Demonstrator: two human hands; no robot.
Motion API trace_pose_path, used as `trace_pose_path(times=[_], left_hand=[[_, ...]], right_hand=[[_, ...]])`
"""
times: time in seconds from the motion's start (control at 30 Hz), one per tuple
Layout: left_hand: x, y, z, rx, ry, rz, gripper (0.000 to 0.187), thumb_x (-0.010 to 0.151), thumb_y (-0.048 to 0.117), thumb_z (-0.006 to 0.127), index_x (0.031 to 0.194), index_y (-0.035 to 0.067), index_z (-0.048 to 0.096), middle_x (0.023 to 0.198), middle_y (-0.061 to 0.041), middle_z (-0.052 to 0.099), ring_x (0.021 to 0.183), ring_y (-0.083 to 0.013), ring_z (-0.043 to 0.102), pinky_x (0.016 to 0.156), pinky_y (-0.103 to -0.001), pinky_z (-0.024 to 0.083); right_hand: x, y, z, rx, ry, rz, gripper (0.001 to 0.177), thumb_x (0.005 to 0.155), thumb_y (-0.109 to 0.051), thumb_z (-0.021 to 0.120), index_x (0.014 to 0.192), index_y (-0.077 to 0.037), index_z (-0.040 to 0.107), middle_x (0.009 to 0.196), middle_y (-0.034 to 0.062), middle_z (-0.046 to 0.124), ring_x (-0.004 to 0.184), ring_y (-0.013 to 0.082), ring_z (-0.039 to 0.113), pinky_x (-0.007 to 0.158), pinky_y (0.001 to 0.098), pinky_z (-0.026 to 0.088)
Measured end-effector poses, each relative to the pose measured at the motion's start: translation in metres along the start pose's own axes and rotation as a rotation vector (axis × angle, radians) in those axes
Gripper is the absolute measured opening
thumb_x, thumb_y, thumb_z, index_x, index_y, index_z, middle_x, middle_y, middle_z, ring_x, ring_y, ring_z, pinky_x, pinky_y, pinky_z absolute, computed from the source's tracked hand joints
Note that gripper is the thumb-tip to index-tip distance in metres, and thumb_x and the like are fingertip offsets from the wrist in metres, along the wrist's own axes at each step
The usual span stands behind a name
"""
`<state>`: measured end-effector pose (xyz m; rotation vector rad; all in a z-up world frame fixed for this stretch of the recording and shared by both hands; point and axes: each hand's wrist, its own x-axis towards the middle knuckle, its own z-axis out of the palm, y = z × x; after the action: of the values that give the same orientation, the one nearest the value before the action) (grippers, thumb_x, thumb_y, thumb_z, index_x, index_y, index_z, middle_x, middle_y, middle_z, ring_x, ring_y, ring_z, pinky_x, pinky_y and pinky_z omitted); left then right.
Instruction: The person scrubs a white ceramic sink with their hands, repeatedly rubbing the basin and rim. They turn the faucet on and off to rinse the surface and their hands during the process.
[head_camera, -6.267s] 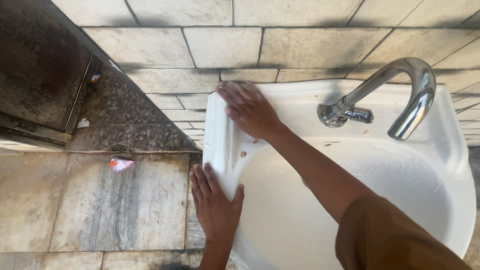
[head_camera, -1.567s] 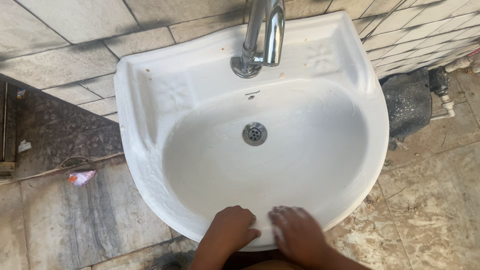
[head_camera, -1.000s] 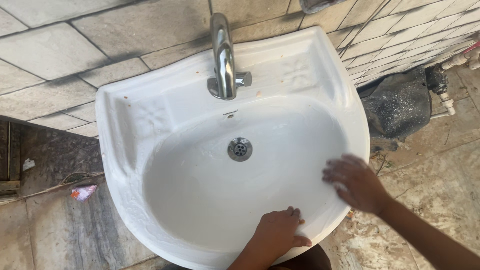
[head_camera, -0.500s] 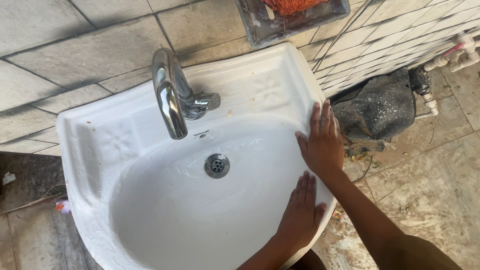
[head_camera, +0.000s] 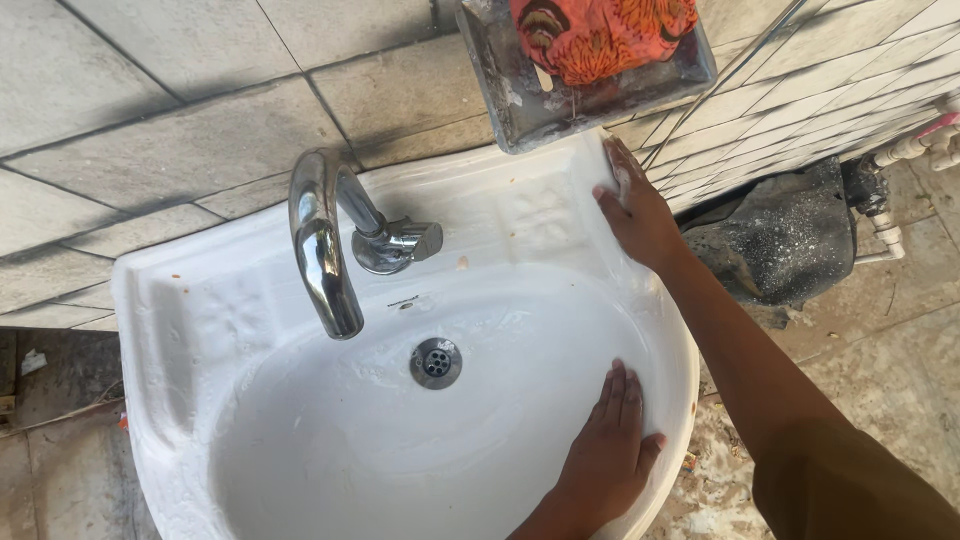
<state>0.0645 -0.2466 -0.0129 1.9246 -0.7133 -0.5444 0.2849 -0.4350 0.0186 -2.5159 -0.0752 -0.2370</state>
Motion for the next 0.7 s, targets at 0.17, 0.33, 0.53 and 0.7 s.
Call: trace_pose_path(times=[0.17,0.33,0.53,0.7], left_hand=[[0.003,0.005,-0.009,-0.031,-0.023,0.012,0.076,0.106,0.031,0.053,0.157,-0.016,0.022,0.165,-0.042,0.016,0.157,-0.0511,0.019,0.124,-0.048,0.027],[0.003,-0.001,-0.001,0.025,-0.015,0.030,0.075,0.109,0.032,0.054,0.157,-0.017,0.023,0.166,-0.041,0.017,0.158,-0.0520,0.019,0.125,-0.049,0.026],[0.007,-0.001,0.000,-0.008,0.003,0.006,0.075,0.108,0.033,0.054,0.158,-0.016,0.024,0.167,-0.041,0.017,0.157,-0.0512,0.020,0.125,-0.049,0.027],[0.011,0.002,-0.006,0.009,-0.019,-0.006,0.077,0.107,0.033,0.056,0.156,-0.017,0.024,0.165,-0.042,0.017,0.156,-0.0515,0.019,0.124,-0.051,0.025]], right_hand=[[-0.094,-0.024,-0.006,-0.163,-0.025,0.213,0.085,0.095,-0.034,0.059,0.158,0.007,0.021,0.161,0.0311,0.032,0.138,0.0450,0.041,0.103,0.0462,0.046],[0.006,-0.007,0.012,-0.319,0.074,0.012,0.082,0.099,-0.034,0.070,0.157,0.007,0.030,0.156,0.0295,0.043,0.140,0.0432,0.051,0.111,0.0473,0.051],[-0.048,-0.045,0.026,-0.596,0.104,0.247,0.076,0.097,-0.031,0.068,0.153,0.005,0.034,0.149,0.0278,0.049,0.132,0.0391,0.056,0.096,0.0425,0.058],[-0.051,-0.043,0.006,-0.351,0.039,0.338,0.071,0.099,-0.033,0.066,0.154,0.000,0.036,0.150,0.0228,0.050,0.130,0.0374,0.058,0.093,0.0445,0.058]])
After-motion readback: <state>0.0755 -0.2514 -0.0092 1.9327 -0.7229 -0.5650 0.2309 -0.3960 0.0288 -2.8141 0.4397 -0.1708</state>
